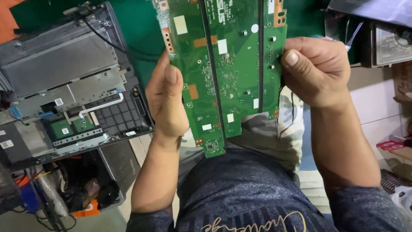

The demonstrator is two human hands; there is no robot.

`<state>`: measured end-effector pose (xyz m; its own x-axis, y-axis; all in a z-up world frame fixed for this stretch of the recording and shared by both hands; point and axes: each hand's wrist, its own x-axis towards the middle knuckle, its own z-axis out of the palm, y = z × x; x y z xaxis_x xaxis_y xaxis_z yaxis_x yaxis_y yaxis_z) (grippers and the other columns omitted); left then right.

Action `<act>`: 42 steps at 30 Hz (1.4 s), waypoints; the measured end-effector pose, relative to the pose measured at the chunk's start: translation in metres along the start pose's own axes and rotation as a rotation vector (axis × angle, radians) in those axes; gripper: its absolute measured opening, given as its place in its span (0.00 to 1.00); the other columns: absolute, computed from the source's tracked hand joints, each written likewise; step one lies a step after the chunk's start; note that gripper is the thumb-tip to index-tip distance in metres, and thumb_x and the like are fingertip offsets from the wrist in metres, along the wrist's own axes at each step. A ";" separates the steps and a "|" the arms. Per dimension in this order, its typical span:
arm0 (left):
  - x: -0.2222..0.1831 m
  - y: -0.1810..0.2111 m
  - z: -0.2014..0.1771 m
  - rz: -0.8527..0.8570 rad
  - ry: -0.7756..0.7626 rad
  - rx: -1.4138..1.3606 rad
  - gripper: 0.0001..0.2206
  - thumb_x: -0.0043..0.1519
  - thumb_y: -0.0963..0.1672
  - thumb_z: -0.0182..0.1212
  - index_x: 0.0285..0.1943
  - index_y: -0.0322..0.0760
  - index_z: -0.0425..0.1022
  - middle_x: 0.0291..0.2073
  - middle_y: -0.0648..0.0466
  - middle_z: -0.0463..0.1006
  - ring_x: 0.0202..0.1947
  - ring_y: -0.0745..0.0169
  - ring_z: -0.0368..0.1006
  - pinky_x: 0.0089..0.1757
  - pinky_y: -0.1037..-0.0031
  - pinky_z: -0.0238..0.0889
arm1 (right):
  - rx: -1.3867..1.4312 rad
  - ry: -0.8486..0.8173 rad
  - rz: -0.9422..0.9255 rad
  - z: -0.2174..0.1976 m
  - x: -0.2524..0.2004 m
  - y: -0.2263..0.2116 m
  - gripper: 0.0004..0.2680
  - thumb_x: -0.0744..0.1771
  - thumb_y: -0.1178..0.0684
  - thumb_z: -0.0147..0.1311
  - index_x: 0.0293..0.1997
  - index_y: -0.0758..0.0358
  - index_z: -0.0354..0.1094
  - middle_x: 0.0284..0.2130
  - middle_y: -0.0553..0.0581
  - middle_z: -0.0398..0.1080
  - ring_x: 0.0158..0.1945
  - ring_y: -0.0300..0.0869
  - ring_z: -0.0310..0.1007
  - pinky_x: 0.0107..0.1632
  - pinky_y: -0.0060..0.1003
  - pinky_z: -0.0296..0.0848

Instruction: Diagnosing and testing a laptop motherboard using a multimeter at a repair bench.

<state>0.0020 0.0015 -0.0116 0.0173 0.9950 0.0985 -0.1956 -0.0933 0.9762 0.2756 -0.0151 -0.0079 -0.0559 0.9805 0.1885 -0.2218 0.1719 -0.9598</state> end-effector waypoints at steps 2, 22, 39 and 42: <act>0.000 0.000 -0.001 -0.003 -0.005 -0.005 0.26 0.74 0.48 0.51 0.76 0.27 0.58 0.30 0.66 0.46 0.32 0.74 0.44 0.62 0.82 0.54 | -0.010 0.000 0.003 0.002 0.001 -0.002 0.09 0.73 0.56 0.50 0.49 0.77 0.67 0.28 0.55 0.64 0.30 0.39 0.62 0.35 0.35 0.65; 0.009 0.023 0.011 0.056 -0.176 -0.016 0.14 0.77 0.43 0.53 0.71 0.37 0.69 0.38 0.66 0.72 0.32 0.77 0.52 0.36 0.82 0.49 | -0.019 0.028 0.006 0.005 0.004 -0.008 0.11 0.70 0.55 0.57 0.54 0.74 0.68 0.44 0.60 0.75 0.45 0.41 0.76 0.52 0.34 0.78; 0.019 0.040 0.016 -0.016 -0.164 -0.204 0.39 0.72 0.48 0.57 0.86 0.38 0.34 0.88 0.57 0.28 0.21 0.77 0.47 0.28 0.81 0.37 | -0.119 0.004 -0.004 0.018 0.016 -0.024 0.26 0.71 0.57 0.51 0.79 0.77 0.44 0.23 0.47 0.52 0.23 0.28 0.42 0.29 0.25 0.41; 0.026 0.059 0.027 -0.214 -0.172 -0.491 0.49 0.60 0.52 0.64 0.85 0.46 0.33 0.85 0.43 0.48 0.79 0.48 0.59 0.69 0.61 0.67 | -0.108 -0.043 -0.015 0.020 0.019 -0.030 0.23 0.73 0.60 0.45 0.79 0.69 0.41 0.21 0.46 0.38 0.22 0.32 0.36 0.31 0.30 0.36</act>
<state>0.0171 0.0213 0.0535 0.2583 0.9658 -0.0218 -0.6032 0.1789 0.7773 0.2621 -0.0037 0.0284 -0.0952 0.9731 0.2099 -0.1170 0.1984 -0.9731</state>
